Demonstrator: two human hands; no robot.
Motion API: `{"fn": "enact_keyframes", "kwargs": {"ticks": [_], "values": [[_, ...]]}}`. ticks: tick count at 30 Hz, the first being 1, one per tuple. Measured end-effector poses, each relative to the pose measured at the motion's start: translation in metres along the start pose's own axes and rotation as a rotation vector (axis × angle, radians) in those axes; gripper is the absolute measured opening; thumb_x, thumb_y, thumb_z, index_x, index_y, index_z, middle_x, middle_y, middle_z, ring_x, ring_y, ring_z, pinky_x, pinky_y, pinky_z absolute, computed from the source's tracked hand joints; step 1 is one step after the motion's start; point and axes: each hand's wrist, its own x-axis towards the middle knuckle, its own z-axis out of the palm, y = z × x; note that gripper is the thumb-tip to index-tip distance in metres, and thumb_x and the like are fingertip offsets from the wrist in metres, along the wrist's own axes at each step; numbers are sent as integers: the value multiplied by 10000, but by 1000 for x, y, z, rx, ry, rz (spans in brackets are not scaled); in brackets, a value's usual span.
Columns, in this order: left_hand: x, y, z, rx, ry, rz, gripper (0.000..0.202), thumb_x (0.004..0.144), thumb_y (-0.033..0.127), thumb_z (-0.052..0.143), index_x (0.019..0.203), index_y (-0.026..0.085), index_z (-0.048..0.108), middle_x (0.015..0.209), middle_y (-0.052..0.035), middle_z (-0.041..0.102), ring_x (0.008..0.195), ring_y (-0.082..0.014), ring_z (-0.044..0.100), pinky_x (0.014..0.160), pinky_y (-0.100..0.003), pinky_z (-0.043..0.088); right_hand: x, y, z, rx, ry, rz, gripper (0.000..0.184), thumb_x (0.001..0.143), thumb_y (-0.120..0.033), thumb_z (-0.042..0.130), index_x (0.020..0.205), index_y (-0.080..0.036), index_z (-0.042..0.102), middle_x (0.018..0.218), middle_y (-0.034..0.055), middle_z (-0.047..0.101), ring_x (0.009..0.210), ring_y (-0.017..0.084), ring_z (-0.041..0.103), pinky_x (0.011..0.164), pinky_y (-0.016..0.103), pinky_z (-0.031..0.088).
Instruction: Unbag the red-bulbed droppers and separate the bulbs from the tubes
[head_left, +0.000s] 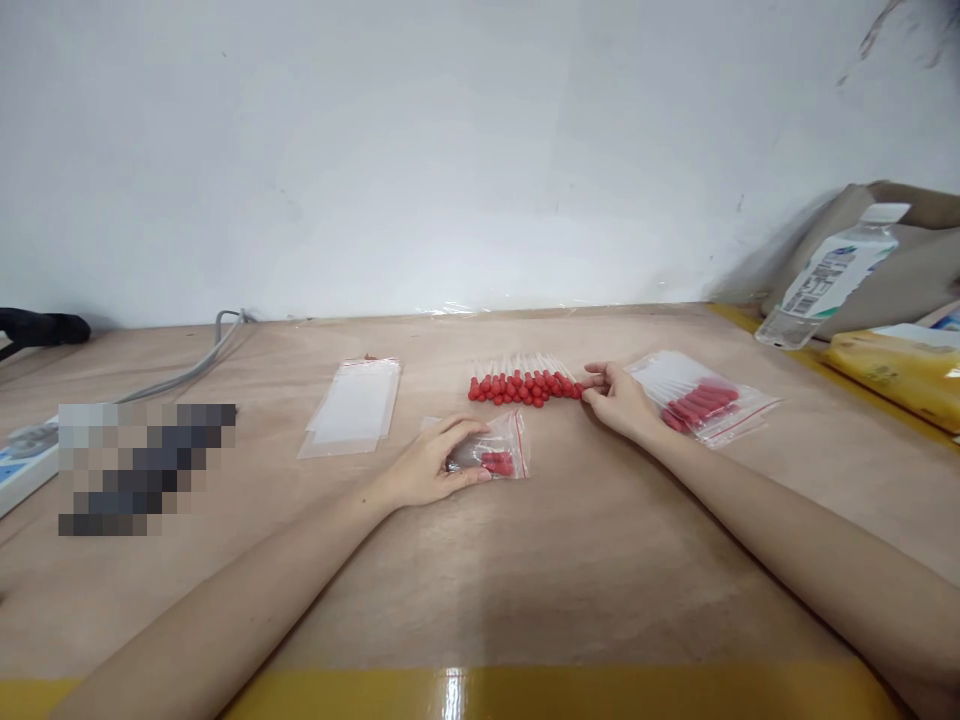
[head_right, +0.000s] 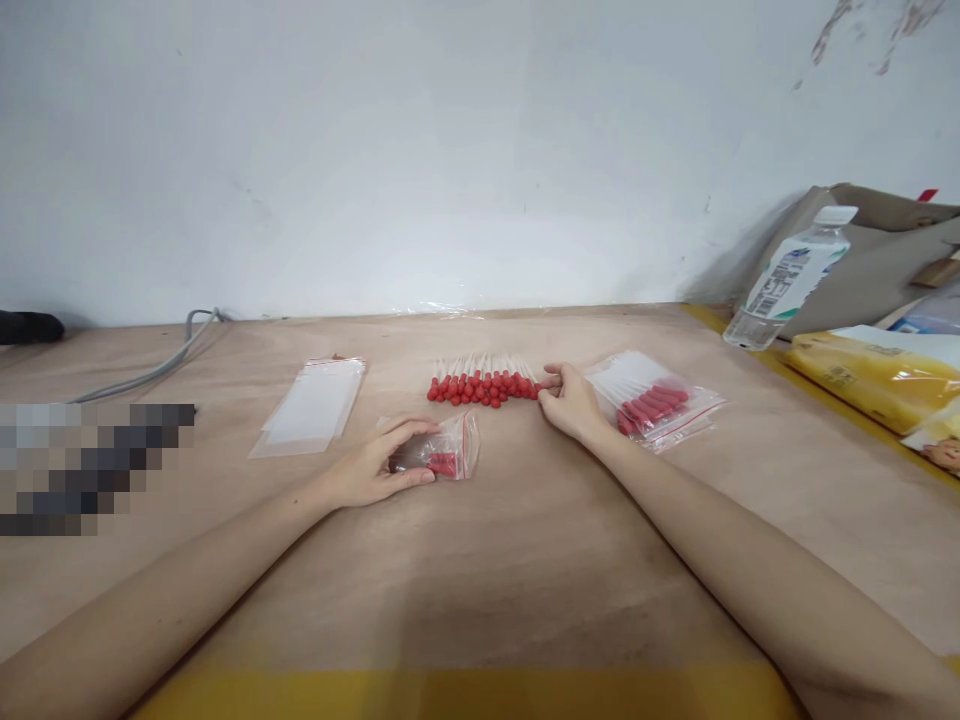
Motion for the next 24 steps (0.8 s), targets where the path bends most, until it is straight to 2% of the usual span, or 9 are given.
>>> {"fn": "enact_keyframes", "kwargs": {"ticks": [4, 8, 10, 12, 14, 18, 22, 24], "values": [[0, -1, 1, 1, -1, 13, 463, 793, 416, 561, 1192, 217, 438, 1190, -78, 489, 1077, -207, 490, 903, -334, 415, -2, -4, -2, -74, 51, -5, 285, 723, -245, 534, 992, -153, 552, 881, 100, 657, 778, 197, 612, 718, 333, 471], [-1, -2, 1, -3, -1, 7, 472, 795, 421, 554, 1202, 219, 423, 1192, -77, 490, 1072, -210, 494, 891, -332, 422, -4, -10, -4, -161, 106, -12, 300, 775, -341, 501, 970, -129, 584, 881, 113, 649, 768, 195, 594, 700, 321, 450], [0, -1, 1, -4, 2, -9, 491, 786, 436, 560, 1201, 214, 420, 1184, -78, 497, 1061, -210, 499, 879, -327, 430, -7, -14, -4, -156, 168, -72, 295, 779, -339, 494, 960, -129, 593, 858, 97, 646, 726, 180, 578, 680, 311, 442], [0, 0, 0, -4, 6, -20, 500, 782, 443, 563, 1200, 210, 419, 1176, -78, 505, 1051, -210, 505, 869, -323, 437, -13, -20, -3, -114, 180, -206, 247, 773, -342, 509, 882, -148, 615, 795, 66, 640, 671, 162, 556, 646, 294, 432], [0, 0, 0, -4, 11, -12, 498, 783, 441, 561, 1201, 210, 418, 1172, -77, 510, 1046, -210, 508, 868, -325, 437, -22, -29, -1, -47, 58, -362, 201, 770, -339, 524, 776, -166, 626, 718, 36, 627, 631, 143, 538, 615, 273, 421], [0, 0, 1, 5, 23, 12, 507, 778, 439, 568, 1204, 210, 414, 1166, -80, 520, 1043, -215, 511, 870, -340, 435, -43, -51, 7, 6, -352, -598, 151, 765, -317, 567, 740, -193, 649, 704, 17, 618, 688, 135, 543, 670, 270, 415], [0, -2, 2, 4, 35, 32, 489, 795, 425, 550, 1204, 201, 406, 1165, -84, 523, 1051, -213, 508, 885, -345, 427, -54, -68, 16, 1, -540, -662, 165, 737, -365, 628, 805, -217, 657, 876, 15, 632, 839, 147, 543, 773, 286, 391], [0, -2, 2, 3, 33, 43, 459, 813, 405, 529, 1205, 201, 403, 1168, -84, 521, 1058, -212, 504, 896, -350, 419, -55, -71, 20, 6, -591, -653, 196, 711, -390, 653, 795, -212, 653, 861, 4, 628, 832, 144, 543, 760, 274, 388]]}}
